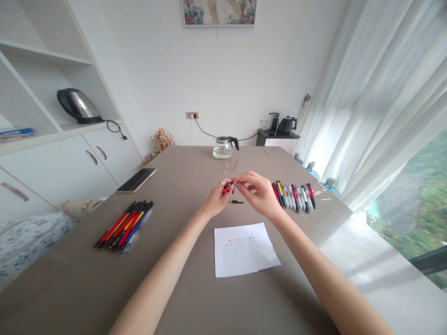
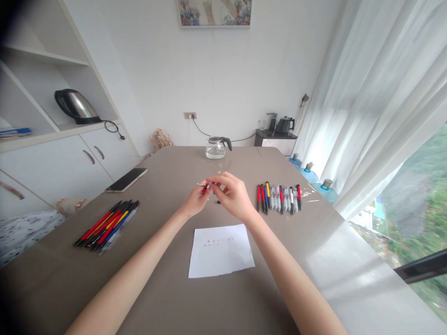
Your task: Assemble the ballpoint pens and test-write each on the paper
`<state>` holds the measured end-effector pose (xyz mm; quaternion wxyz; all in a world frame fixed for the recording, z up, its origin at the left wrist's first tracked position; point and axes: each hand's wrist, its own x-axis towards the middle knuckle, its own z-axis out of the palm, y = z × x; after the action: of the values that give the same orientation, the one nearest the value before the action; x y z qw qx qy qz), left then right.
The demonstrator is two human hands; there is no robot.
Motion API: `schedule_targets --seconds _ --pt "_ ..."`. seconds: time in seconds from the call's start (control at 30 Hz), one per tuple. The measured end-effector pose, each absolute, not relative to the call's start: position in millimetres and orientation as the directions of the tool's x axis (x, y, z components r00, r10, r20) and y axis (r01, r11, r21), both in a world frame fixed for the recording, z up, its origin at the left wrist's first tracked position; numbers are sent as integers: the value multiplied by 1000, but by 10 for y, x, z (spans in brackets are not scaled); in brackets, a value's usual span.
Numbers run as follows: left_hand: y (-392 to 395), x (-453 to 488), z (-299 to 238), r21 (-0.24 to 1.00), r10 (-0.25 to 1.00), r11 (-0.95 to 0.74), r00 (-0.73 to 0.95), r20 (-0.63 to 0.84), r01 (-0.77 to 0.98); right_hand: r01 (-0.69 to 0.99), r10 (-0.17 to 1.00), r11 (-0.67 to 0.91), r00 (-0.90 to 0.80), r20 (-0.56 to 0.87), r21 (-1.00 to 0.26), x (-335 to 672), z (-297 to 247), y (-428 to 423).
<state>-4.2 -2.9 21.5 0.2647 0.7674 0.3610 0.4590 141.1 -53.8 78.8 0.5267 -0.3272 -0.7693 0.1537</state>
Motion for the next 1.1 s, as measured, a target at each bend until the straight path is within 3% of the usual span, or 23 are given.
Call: schedule_targets --seconds 0.27,0.53,0.9,1.0,1.1 --pt "-17 -61 219 629 737 -674 289 611 388 384 567 812 -346 748 -438 1376 898 -688" --pt "-19 -67 228 652 755 -655 312 577 381 512 540 803 -408 736 -306 1363 790 -616" --pt "24 -185 268 737 828 -560 296 476 380 667 613 714 -445 653 -215 1275 631 -554" --pt "63 -227 258 781 856 -515 250 452 352 707 651 658 -360 668 -260 1272 625 -538" --pt "109 -272 253 836 882 -466 219 416 290 731 695 563 -165 700 -387 1286 557 -439"
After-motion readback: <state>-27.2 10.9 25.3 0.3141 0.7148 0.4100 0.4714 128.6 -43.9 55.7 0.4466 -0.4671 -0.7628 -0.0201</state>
